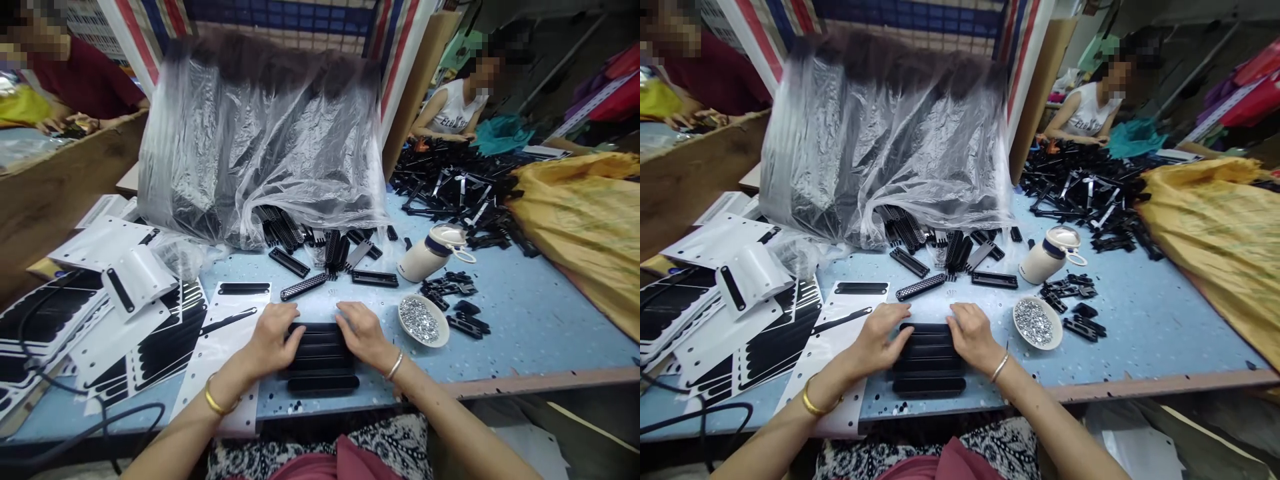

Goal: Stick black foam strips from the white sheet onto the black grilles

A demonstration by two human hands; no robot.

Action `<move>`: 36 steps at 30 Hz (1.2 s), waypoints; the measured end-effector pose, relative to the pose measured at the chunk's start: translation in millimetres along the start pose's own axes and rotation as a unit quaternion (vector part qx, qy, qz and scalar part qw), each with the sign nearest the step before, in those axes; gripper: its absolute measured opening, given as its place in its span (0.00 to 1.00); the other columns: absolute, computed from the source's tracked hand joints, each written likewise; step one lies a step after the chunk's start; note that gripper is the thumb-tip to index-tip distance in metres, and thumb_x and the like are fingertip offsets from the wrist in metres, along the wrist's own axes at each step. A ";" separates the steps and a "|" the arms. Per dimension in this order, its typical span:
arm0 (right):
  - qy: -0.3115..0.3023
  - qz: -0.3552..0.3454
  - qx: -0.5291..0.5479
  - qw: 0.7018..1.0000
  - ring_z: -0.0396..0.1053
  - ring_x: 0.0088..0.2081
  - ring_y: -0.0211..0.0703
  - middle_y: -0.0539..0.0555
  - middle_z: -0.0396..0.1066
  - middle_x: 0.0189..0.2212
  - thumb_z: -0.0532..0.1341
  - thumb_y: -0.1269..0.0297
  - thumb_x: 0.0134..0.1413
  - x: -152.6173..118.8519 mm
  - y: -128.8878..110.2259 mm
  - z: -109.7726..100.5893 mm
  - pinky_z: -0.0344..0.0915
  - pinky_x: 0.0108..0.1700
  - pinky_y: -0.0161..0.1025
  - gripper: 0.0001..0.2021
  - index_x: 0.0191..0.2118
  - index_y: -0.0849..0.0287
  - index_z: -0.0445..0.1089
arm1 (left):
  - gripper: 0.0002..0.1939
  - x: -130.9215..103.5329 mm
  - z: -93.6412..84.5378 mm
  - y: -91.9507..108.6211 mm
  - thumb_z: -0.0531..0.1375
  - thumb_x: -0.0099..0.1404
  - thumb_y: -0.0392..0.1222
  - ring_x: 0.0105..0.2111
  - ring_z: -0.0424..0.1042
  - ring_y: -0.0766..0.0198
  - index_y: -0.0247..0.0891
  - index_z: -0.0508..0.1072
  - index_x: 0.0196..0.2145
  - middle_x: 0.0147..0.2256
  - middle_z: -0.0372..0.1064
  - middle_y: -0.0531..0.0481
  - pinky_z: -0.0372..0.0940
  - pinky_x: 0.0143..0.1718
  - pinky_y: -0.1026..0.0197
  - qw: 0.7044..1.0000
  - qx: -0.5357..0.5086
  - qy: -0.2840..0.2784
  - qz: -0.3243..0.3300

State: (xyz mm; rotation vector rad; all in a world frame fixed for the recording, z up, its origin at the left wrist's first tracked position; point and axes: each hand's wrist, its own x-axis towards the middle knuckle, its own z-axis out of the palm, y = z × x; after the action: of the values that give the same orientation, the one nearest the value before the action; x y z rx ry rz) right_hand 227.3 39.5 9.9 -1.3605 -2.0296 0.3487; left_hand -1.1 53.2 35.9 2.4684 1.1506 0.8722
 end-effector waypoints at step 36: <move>-0.114 0.054 -0.086 0.988 0.67 0.25 0.43 0.52 0.68 0.24 0.69 0.53 0.44 -77.0 -37.5 -20.4 0.63 0.27 0.38 0.14 0.27 0.58 0.68 | 0.17 -12.3 31.6 16.1 0.50 0.67 0.33 0.54 0.64 0.42 0.30 0.67 0.52 0.51 0.68 0.33 0.61 0.48 0.40 0.988 0.110 -0.039 0.097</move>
State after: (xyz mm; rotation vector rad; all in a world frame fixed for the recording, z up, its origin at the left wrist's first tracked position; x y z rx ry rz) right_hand 232.1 -48.1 16.9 -1.6038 -2.2179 0.4009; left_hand 22.3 33.5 14.1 2.8043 1.0428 0.7228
